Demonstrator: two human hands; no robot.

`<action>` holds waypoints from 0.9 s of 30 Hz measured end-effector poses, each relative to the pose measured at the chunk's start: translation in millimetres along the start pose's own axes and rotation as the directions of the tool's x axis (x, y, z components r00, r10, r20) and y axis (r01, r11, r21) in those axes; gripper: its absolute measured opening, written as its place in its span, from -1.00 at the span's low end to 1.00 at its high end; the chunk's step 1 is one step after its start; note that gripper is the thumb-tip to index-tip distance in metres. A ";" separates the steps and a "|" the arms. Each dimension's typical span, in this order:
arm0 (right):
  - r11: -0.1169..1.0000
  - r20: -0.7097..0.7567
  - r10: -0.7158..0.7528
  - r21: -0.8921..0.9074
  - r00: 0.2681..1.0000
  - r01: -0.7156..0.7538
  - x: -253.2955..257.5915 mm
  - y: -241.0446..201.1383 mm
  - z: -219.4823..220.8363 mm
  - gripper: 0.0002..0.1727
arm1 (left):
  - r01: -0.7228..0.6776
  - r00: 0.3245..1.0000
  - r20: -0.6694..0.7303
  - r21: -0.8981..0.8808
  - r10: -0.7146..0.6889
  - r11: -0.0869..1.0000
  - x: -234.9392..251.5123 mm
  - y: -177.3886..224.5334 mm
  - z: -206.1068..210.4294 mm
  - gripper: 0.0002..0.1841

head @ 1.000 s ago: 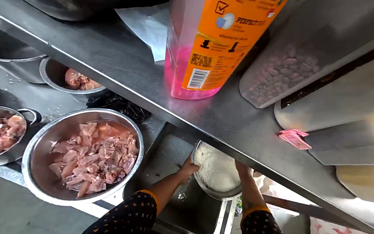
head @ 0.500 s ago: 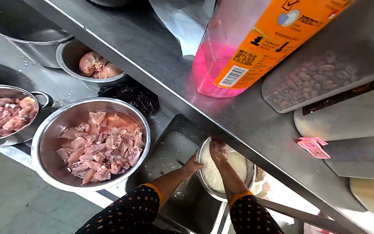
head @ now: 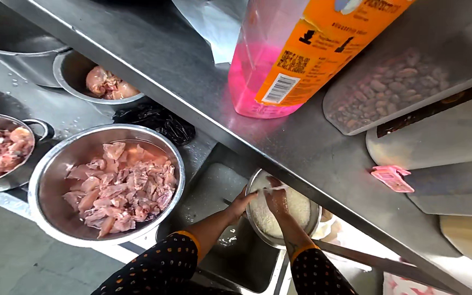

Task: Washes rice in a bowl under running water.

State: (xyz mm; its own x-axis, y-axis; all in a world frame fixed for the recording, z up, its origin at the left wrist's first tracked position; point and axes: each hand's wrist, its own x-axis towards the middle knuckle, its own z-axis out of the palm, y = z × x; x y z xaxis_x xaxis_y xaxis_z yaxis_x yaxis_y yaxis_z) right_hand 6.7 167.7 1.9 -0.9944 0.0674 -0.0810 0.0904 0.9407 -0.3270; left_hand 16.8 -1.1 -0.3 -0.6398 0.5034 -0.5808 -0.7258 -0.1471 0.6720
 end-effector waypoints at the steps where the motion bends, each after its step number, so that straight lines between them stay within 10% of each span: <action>1: 0.997 0.256 0.055 -0.072 0.965 -0.038 -3.3 -20.9 -23.6 -0.41 | 0.010 1.000 -0.009 0.004 -0.010 1.000 -3.3 3.1 2.8 -0.34; 2: 0.976 0.497 0.139 -0.215 0.857 -0.034 -4.6 -46.8 -47.1 -0.31 | 0.013 1.000 -0.022 0.006 -0.013 1.000 -4.1 4.8 5.3 -0.36; 3: 0.980 0.127 -0.175 -0.079 0.976 0.185 -25.3 -28.1 -17.9 -0.39 | 0.012 0.999 -0.036 0.002 -0.012 1.000 -3.9 5.4 6.5 -0.36; 4: 0.983 0.551 0.040 -0.172 0.834 0.067 -11.2 -61.9 -46.9 -0.30 | 0.010 0.999 -0.043 -0.001 -0.010 1.000 -4.3 5.5 6.7 -0.36; 5: 0.982 0.630 0.042 -0.170 0.776 0.085 -4.8 -65.0 -43.4 -0.25 | 0.003 0.998 -0.055 0.008 -0.003 1.000 -4.2 4.2 7.2 -0.36; 7: 0.960 0.525 -0.241 0.007 0.816 0.280 -11.9 -17.5 -9.3 -0.27 | -0.003 0.998 -0.063 0.029 0.005 1.000 -1.5 0.3 7.2 -0.34; 10: 0.944 0.593 -0.244 -0.037 0.768 0.329 -19.6 22.1 -4.7 -0.52 | -0.001 0.998 -0.068 0.041 0.003 0.999 6.8 -8.3 3.4 -0.32; 17: 0.954 0.276 0.231 -0.251 0.933 -0.162 -24.5 63.0 -43.0 -0.56 | 0.009 0.999 -0.049 0.021 -0.008 1.000 12.6 -15.2 -1.4 -0.30; 22: 0.974 0.155 0.222 -0.077 0.963 -0.212 -51.2 67.9 -73.7 -0.49 | 0.048 0.994 -0.097 -0.010 -0.049 0.999 12.0 -13.5 2.0 -0.30; 25: 0.862 0.387 0.506 -0.249 0.771 -0.441 -50.0 -2.4 -123.4 -0.54 | 0.061 0.991 -0.115 -0.020 -0.063 0.998 11.7 -12.1 3.3 -0.30; 27: 0.864 0.408 0.485 -0.088 0.774 -0.496 -41.3 -15.6 -111.7 -0.54 | 0.077 0.990 -0.120 -0.015 -0.078 0.997 11.0 -10.4 4.2 -0.31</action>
State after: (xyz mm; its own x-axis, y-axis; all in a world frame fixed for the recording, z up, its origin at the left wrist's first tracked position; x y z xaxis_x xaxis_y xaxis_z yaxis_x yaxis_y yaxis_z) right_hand 40.4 187.3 115.5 -0.7033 0.3732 -0.6050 0.5666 0.8083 -0.1599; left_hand 18.4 9.5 -11.8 -0.6070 0.4076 -0.6823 -0.7763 -0.1205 0.6187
